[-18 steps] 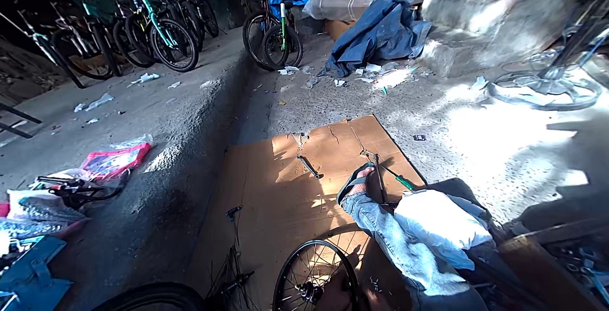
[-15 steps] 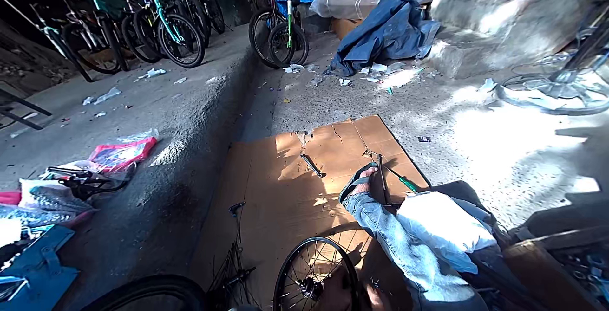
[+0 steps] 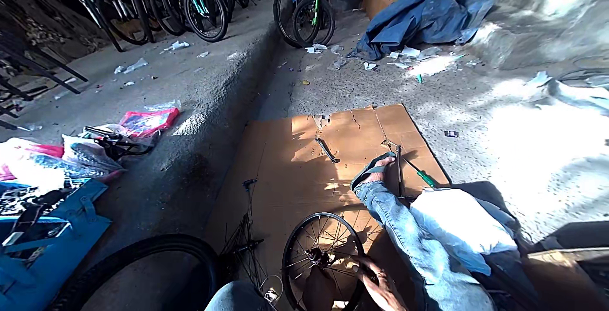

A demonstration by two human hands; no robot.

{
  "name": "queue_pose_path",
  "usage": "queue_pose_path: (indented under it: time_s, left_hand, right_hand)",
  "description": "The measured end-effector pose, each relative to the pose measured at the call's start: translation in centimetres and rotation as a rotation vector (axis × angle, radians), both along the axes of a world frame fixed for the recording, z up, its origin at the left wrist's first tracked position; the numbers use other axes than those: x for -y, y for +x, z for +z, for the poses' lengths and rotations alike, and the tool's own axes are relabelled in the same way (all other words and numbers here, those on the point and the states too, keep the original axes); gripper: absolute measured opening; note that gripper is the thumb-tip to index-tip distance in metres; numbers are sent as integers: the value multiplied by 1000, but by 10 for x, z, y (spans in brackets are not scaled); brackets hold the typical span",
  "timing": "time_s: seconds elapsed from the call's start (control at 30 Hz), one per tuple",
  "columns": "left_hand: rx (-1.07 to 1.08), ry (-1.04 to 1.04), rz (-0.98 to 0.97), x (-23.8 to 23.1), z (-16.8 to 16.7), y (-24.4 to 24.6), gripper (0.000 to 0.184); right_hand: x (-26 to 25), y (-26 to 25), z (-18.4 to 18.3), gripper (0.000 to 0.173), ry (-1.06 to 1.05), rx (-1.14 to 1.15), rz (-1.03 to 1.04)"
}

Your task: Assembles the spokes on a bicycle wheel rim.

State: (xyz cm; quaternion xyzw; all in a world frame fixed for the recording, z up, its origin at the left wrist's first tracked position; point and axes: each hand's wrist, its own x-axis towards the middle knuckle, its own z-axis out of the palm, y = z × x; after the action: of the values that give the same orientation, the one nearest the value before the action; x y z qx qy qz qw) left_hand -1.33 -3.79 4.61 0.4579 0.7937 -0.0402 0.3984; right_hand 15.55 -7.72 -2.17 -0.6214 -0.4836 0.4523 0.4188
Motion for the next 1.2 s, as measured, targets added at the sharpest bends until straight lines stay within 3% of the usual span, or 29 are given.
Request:
queue_pose_path:
  time_s: [0.07, 0.13, 0.2, 0.47, 0.57, 0.67, 0.8, 1.2]
  left_hand:
    - [296, 66, 132, 5, -20, 5, 37]
    - [571, 17, 306, 10, -29, 12, 41]
    - [651, -9, 370, 11, -33, 14, 42]
    - [758, 39, 435, 6, -47, 16, 45]
    - [680, 65, 675, 6, -44, 18, 57]
    - [618, 134, 828, 4, -52, 9, 37]
    - [733, 181, 921, -8, -65, 3, 28]
    - [808, 132, 983, -8, -40, 12, 30]
  right_hand:
    - [1, 1, 0, 30, -35, 45, 36]
    - [1, 1, 5, 39, -145, 113, 84]
    - [0, -1, 13, 46, -241, 181, 137]
    - [1, 1, 11, 30, -241, 337, 233]
    - [1, 0, 6, 28, -230, 310, 191]
    - [1, 0, 3, 28, -215, 281, 148]
    - [1, 0, 1, 25, -130, 253, 124]
    - [-1, -13, 5, 19, -101, 128, -40]
